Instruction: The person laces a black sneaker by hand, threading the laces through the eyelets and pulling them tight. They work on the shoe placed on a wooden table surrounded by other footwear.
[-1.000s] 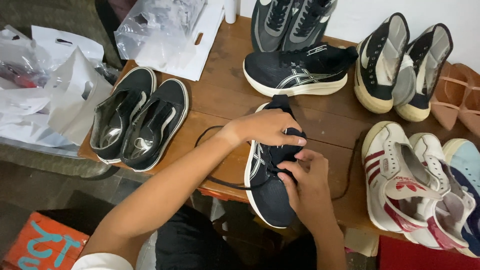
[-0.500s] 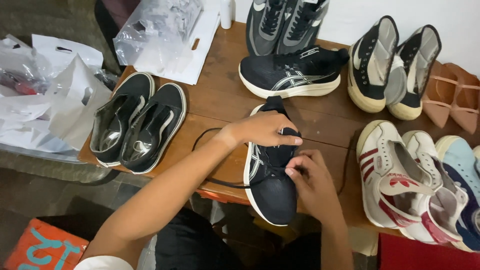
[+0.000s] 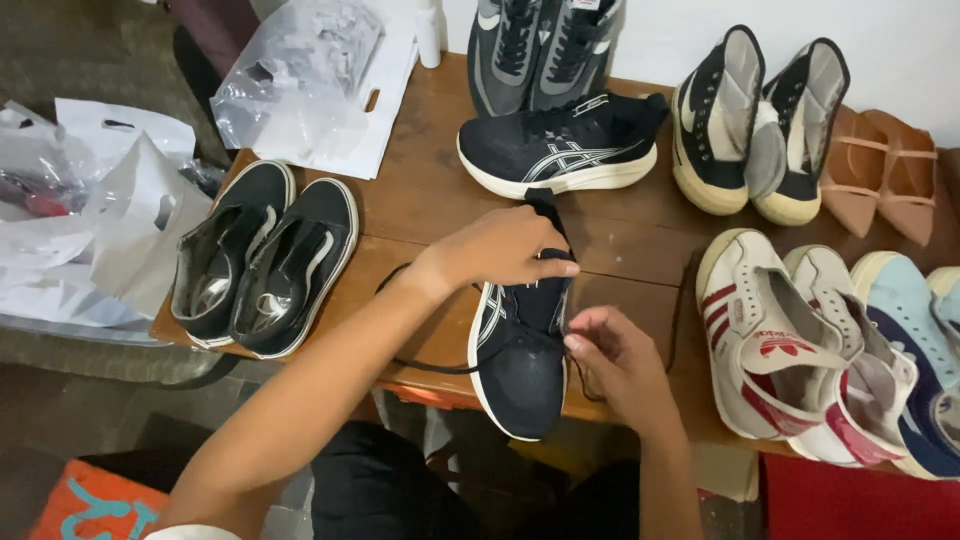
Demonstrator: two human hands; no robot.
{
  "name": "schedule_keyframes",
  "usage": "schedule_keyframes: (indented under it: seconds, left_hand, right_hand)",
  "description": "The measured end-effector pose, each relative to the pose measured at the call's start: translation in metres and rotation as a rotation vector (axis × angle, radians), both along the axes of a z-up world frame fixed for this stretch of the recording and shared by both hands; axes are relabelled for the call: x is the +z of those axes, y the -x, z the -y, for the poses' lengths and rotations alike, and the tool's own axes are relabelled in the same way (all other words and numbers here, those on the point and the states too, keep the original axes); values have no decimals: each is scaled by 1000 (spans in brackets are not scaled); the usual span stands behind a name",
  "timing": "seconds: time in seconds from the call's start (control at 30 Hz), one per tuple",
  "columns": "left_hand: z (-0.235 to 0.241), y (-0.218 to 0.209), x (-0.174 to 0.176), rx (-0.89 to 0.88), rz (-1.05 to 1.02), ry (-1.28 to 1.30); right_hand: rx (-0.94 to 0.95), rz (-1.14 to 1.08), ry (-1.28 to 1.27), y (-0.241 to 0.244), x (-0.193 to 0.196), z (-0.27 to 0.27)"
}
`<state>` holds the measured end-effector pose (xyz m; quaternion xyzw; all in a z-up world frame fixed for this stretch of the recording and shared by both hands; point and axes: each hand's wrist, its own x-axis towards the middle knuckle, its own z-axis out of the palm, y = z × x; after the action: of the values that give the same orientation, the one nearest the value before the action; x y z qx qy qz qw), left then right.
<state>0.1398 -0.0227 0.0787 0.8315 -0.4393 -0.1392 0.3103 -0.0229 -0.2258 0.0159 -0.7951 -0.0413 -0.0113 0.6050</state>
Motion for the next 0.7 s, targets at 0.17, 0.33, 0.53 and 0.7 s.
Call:
schedule_keyframes:
  seconds: [0.17,0.33,0.53,0.7]
  left_hand:
    - [5,6,-7,19,-35,15]
    - [8,4,-15,72,-129,82]
    - [8,3,-8,21,-132,42]
    - [3,3,-1,26,-251,77]
  right_hand:
    - [21,-80,132,-5,9,-7]
    - [98,-170,71,-7,6,-4]
    - [148,-93,-41,-15,-7,-3]
    - [151,-98,-98,-18,-1,-6]
